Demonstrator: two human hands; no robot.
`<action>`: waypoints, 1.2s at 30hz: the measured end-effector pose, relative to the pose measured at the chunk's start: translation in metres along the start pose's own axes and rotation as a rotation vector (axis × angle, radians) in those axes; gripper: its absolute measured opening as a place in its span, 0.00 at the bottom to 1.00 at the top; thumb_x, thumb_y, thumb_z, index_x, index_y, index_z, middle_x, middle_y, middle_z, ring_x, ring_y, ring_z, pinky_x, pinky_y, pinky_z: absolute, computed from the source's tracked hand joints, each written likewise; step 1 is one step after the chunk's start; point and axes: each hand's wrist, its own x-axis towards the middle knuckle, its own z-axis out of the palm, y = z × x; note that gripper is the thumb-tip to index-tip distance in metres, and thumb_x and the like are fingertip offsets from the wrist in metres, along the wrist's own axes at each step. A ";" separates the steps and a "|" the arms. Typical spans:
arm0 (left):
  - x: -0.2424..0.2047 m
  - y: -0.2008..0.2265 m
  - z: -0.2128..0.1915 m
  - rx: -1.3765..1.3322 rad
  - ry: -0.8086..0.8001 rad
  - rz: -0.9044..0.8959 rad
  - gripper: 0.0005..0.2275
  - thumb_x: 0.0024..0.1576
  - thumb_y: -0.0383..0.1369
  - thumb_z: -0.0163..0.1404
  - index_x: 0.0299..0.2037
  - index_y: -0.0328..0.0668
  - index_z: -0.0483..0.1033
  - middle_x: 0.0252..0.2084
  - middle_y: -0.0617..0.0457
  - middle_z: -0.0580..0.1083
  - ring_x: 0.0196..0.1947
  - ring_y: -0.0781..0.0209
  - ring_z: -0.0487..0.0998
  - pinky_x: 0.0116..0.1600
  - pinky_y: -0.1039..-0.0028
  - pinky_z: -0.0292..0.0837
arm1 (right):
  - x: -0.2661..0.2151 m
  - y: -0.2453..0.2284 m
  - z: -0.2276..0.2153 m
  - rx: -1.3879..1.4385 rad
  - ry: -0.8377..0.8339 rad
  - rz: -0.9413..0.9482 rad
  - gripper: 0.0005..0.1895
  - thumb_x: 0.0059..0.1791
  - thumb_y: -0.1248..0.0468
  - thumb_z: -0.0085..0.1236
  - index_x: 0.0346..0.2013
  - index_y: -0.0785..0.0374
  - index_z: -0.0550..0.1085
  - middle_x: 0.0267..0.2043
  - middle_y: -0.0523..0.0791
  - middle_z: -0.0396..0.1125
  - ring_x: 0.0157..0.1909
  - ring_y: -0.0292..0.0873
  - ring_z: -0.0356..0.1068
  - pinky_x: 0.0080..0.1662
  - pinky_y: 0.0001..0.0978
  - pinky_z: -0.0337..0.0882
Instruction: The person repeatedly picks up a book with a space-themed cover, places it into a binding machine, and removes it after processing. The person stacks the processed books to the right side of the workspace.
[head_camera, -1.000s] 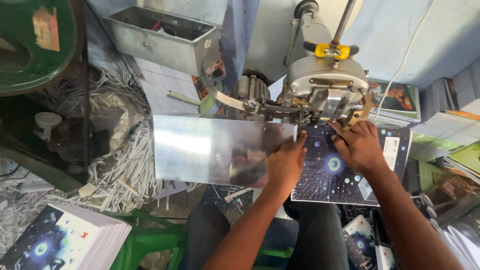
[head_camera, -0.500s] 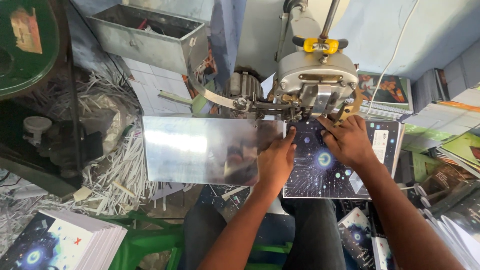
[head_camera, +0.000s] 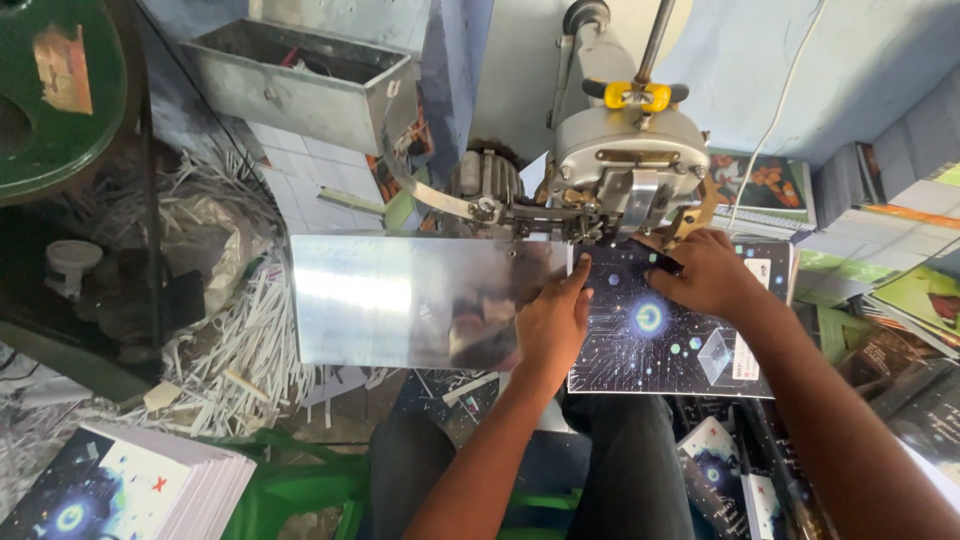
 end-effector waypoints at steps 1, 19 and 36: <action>0.001 0.001 -0.001 0.002 -0.008 0.003 0.19 0.60 0.35 0.54 0.62 0.58 0.75 0.40 0.53 0.80 0.38 0.49 0.80 0.49 0.61 0.74 | 0.006 0.007 -0.004 0.039 -0.077 0.038 0.20 0.43 0.49 0.63 0.47 0.50 0.81 0.45 0.48 0.76 0.57 0.49 0.72 0.66 0.43 0.64; -0.028 0.046 0.037 -0.405 -0.349 -0.057 0.16 0.57 0.35 0.59 0.52 0.35 0.80 0.50 0.38 0.77 0.49 0.48 0.80 0.53 0.64 0.75 | -0.041 0.063 -0.057 -0.111 0.010 0.098 0.43 0.37 0.51 0.72 0.66 0.49 0.68 0.60 0.48 0.68 0.66 0.53 0.62 0.65 0.51 0.62; 0.015 0.178 0.090 -1.280 -0.814 -0.395 0.33 0.62 0.62 0.45 0.52 0.33 0.76 0.46 0.48 0.73 0.47 0.59 0.75 0.49 0.66 0.77 | -0.161 0.021 -0.140 -0.400 0.210 0.310 0.17 0.50 0.52 0.60 0.52 0.48 0.80 0.40 0.38 0.73 0.46 0.43 0.74 0.46 0.39 0.76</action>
